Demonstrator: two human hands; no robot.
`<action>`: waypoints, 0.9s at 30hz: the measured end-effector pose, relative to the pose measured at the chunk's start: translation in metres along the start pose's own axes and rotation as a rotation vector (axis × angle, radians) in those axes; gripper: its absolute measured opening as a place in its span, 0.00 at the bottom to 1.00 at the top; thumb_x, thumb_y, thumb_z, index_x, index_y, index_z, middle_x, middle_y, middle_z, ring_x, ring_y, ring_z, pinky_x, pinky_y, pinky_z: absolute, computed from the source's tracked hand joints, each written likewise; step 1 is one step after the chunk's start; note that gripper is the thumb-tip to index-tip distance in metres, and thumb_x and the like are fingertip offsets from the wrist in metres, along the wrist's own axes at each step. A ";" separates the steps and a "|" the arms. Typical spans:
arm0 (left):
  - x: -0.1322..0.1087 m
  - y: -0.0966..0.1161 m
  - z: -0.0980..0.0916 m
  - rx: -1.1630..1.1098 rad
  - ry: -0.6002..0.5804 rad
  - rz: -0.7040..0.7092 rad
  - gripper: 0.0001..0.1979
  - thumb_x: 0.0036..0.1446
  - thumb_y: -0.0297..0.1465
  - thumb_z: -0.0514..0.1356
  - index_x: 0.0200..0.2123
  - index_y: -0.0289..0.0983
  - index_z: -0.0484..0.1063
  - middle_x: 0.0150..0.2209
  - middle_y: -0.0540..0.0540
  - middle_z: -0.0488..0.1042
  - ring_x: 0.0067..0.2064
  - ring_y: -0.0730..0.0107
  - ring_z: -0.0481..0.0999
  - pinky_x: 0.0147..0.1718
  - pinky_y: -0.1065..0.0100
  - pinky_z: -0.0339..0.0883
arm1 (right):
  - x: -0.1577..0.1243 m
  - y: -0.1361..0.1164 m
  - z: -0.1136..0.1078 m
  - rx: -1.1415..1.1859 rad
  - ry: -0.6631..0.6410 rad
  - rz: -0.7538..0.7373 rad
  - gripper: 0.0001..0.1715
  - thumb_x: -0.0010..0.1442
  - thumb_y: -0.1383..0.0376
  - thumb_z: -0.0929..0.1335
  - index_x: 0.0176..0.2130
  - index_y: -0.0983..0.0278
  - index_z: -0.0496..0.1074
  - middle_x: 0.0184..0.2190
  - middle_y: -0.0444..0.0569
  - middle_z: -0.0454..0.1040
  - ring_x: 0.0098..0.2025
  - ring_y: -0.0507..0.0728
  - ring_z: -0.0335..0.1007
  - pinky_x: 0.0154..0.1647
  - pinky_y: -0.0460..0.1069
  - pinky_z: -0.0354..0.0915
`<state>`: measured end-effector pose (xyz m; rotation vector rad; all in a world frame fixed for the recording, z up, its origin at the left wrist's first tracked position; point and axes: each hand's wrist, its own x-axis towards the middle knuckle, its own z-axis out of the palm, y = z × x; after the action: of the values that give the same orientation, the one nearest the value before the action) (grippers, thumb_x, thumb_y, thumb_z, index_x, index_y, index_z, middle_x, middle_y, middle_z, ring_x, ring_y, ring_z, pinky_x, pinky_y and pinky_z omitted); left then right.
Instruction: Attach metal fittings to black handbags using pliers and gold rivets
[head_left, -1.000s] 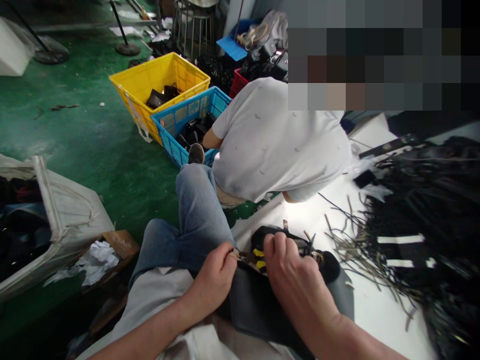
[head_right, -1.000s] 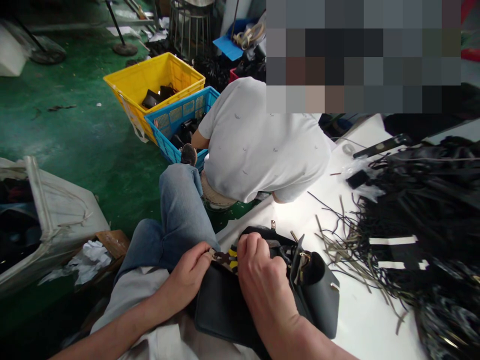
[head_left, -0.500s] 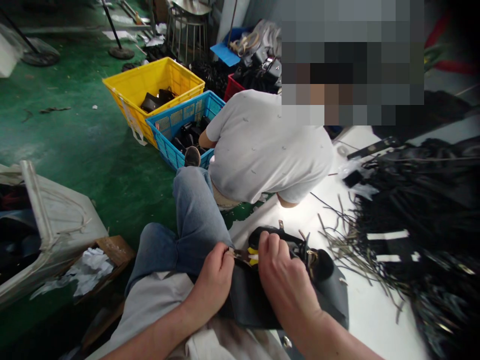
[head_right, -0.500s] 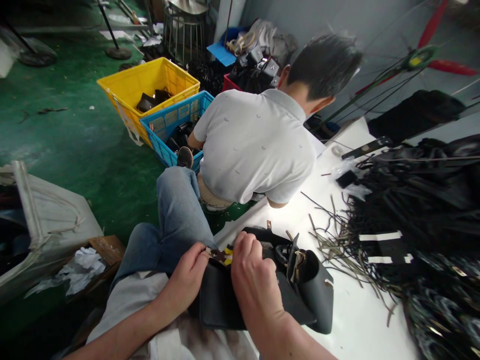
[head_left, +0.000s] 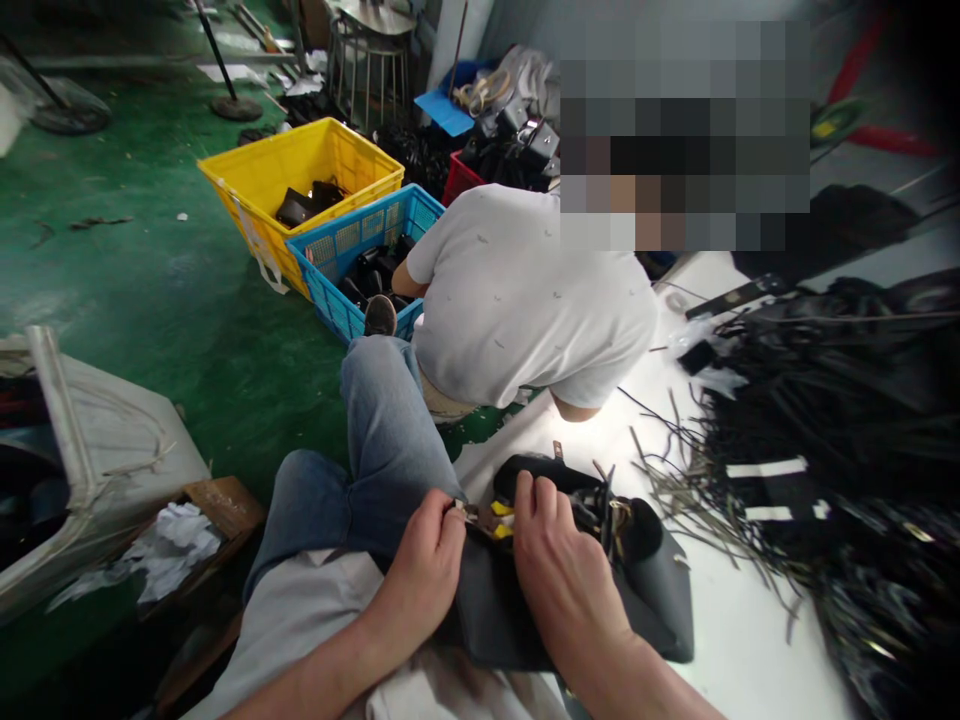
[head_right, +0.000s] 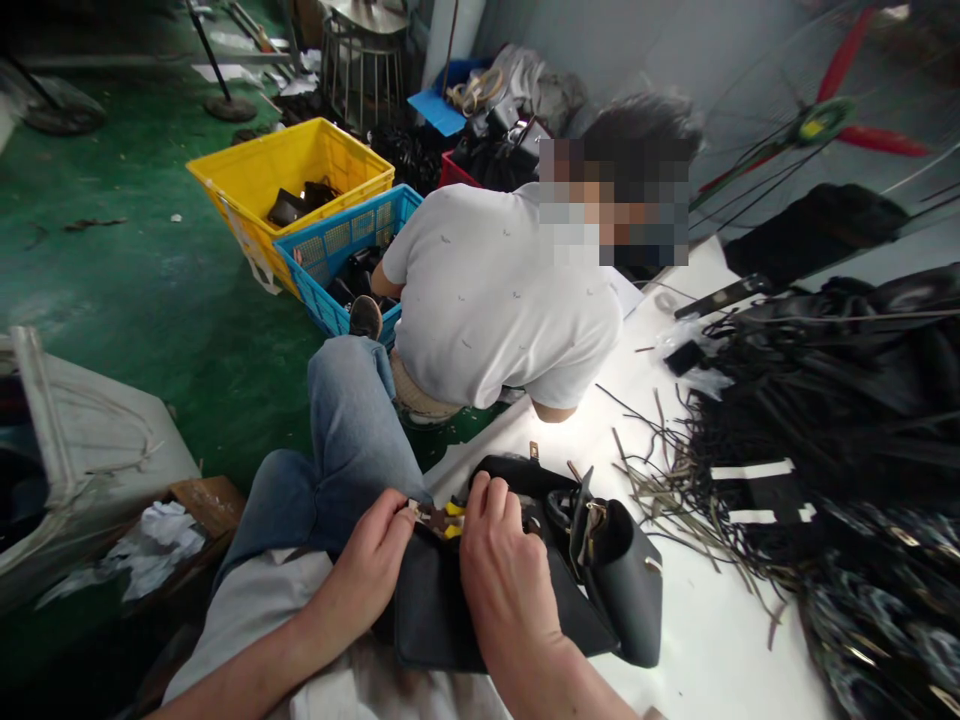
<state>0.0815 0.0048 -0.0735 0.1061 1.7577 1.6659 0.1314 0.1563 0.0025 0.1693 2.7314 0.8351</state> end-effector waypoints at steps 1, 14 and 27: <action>0.000 0.000 0.000 0.002 0.002 0.001 0.14 0.78 0.39 0.51 0.38 0.41 0.65 0.36 0.51 0.69 0.41 0.65 0.70 0.44 0.62 0.60 | 0.001 0.000 0.000 0.000 -0.003 0.002 0.26 0.70 0.77 0.63 0.65 0.74 0.67 0.44 0.55 0.71 0.43 0.61 0.75 0.25 0.49 0.75; -0.003 0.005 -0.004 0.012 -0.083 0.002 0.15 0.80 0.44 0.46 0.45 0.42 0.65 0.43 0.49 0.71 0.48 0.66 0.72 0.54 0.64 0.60 | 0.002 -0.002 0.008 0.047 0.029 0.027 0.34 0.67 0.78 0.64 0.70 0.74 0.65 0.45 0.58 0.73 0.43 0.63 0.74 0.26 0.53 0.74; -0.001 0.006 -0.007 0.026 -0.113 -0.012 0.15 0.80 0.45 0.46 0.46 0.43 0.64 0.45 0.48 0.72 0.52 0.64 0.72 0.58 0.65 0.60 | 0.000 0.002 0.027 0.264 0.028 0.021 0.34 0.68 0.78 0.62 0.72 0.76 0.62 0.64 0.71 0.70 0.62 0.71 0.72 0.60 0.67 0.77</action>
<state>0.0764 -0.0007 -0.0679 0.1971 1.6927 1.5976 0.1394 0.1717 -0.0177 0.2415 2.8617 0.4821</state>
